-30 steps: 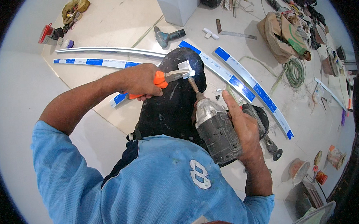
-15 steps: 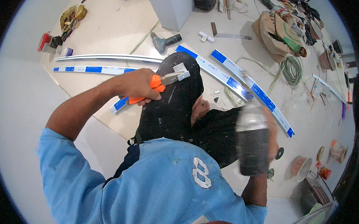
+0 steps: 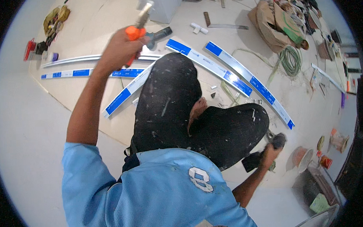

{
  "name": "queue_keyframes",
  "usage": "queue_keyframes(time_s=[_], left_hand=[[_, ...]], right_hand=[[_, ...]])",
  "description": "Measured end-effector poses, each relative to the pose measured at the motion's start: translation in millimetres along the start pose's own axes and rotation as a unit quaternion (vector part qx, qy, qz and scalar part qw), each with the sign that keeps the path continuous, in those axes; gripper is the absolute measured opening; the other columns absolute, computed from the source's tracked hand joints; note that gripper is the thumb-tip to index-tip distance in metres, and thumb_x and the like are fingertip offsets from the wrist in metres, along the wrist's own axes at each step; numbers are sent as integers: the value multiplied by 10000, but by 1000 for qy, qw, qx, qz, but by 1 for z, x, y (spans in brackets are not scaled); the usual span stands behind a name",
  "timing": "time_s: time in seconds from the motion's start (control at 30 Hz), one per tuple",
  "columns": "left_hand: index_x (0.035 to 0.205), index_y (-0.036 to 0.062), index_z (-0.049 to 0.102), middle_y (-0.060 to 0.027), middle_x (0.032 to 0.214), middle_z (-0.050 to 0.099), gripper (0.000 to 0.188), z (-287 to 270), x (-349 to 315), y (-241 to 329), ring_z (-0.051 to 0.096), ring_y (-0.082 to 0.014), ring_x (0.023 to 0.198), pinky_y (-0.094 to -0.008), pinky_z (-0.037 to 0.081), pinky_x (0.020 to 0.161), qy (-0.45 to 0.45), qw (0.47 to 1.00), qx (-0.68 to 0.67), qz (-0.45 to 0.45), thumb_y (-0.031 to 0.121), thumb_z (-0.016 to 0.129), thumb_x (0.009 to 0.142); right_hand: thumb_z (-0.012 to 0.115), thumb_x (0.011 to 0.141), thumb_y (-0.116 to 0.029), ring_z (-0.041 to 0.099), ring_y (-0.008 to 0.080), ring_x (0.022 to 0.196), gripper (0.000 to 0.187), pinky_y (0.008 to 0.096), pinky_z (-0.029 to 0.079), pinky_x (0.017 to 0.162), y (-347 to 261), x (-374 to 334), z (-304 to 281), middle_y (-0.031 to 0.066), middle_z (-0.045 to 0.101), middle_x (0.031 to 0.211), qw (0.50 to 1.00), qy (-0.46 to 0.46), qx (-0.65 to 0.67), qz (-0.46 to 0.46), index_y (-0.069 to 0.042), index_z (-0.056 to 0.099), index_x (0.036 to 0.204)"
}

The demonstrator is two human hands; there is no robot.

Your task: The person assembles a metal frame by cutting aluminum profiles, grinding edges, drilling holes, and fastening components with a rivet gun. They handle small metal connectors and use various power tools to complete the assembly.

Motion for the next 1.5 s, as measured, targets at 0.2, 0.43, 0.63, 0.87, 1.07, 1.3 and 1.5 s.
queue_keyframes(time_s=[0.2,0.43,0.63,0.87,1.07,1.3,1.5], left_hand=[[1131,11,714,-215,956,761,438,154,28,-151,744,-415,926,-511,576,860,-110,986,122,-2,433,682,1017],[1137,11,675,-278,1060,734,389,316,-8,-239,705,-500,1052,-556,542,905,-134,985,-92,63,335,738,930],[1157,37,691,-240,1126,695,374,365,11,-260,658,-441,1155,-516,526,981,-136,986,-55,74,343,720,942],[1156,19,708,-226,1125,682,426,349,38,-211,655,-420,1149,-525,526,983,-90,981,172,21,389,736,947],[1100,27,683,-216,1054,671,403,350,56,-201,664,-436,1043,-560,518,892,-139,978,134,83,355,804,899],[1132,34,625,-224,1121,626,353,323,57,-136,657,-472,1044,-549,532,893,-161,975,105,115,296,776,951],[1156,35,605,-207,1132,604,334,307,60,-92,653,-461,1045,-524,540,885,-180,972,72,131,240,778,957]], right_hand=[[733,934,-182,669,350,1175,612,466,497,1067,112,-30,90,237,691,1297,972,-112,-200,-44,50,512,1456],[720,962,-220,685,338,1124,549,467,514,1021,144,-34,81,227,715,1245,921,-233,-303,71,56,561,1409],[710,985,-254,699,327,1082,507,467,528,981,158,-45,55,219,736,1201,896,-268,-329,131,61,604,1368],[697,1012,-292,715,314,1031,475,467,545,934,170,-35,54,209,760,1149,869,-298,-363,153,67,653,1321],[687,1036,-326,729,303,989,466,468,559,894,108,52,55,200,781,1105,842,-281,-458,38,72,696,1280],[654,1044,-267,719,243,1002,373,378,556,927,-250,53,145,196,763,1126,941,-229,-93,-230,52,704,1232],[725,976,-373,735,443,1048,431,496,574,943,-301,19,307,258,767,1103,728,-507,-262,-380,20,760,1149]])
Point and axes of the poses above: each hand's wrist, its own x-axis towards the middle knuckle, its own z-axis out of the palm, y = z × x, the point moved 3 cm from there along x, towards the middle knuckle
